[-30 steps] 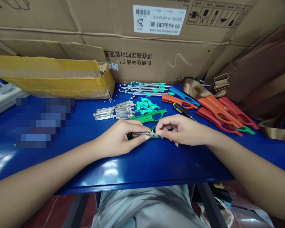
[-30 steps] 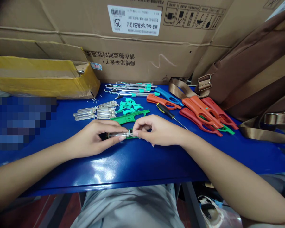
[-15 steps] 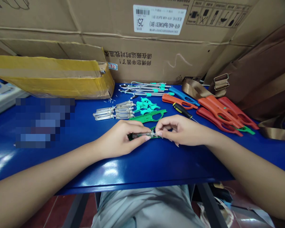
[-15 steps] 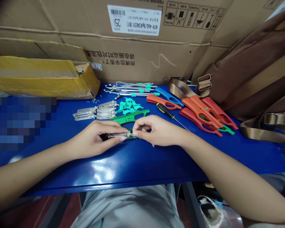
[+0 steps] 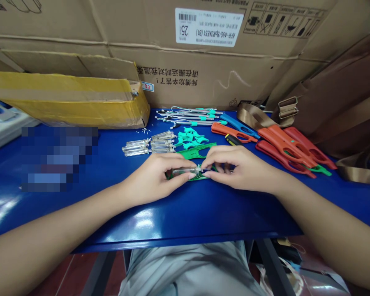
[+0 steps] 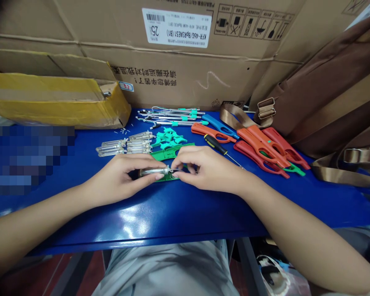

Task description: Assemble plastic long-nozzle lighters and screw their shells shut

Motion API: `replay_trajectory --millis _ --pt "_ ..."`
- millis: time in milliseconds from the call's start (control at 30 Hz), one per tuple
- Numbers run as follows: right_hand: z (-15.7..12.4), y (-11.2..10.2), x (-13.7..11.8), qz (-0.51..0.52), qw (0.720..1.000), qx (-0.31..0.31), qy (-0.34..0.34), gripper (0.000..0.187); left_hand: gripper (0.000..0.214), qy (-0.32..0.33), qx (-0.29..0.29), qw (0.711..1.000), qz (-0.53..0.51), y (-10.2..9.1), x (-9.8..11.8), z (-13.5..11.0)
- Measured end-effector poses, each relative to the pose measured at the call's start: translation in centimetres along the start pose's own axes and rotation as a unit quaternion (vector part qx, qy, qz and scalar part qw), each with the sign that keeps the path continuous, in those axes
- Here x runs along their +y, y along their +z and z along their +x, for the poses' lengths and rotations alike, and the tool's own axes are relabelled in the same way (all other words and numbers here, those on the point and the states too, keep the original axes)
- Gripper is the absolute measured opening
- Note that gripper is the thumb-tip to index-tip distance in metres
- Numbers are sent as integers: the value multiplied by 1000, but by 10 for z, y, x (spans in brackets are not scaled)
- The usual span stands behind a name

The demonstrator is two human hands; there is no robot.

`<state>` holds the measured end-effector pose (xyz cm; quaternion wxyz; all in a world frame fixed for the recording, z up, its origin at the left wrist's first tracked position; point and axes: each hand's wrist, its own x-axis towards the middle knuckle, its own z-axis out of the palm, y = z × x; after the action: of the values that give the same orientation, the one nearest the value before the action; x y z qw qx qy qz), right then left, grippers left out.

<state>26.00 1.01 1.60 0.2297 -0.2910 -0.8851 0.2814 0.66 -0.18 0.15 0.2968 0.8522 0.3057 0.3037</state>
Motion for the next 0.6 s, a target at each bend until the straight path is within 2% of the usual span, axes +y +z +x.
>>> replay_trajectory --millis 233,600 --pt "0 1 -1 20 1000 -12 17 8 21 2 -2 1000 11 1 -1 0" --pt "1 -1 -3 -7 1000 3 2 15 21 4 3 1000 16 0 0 0"
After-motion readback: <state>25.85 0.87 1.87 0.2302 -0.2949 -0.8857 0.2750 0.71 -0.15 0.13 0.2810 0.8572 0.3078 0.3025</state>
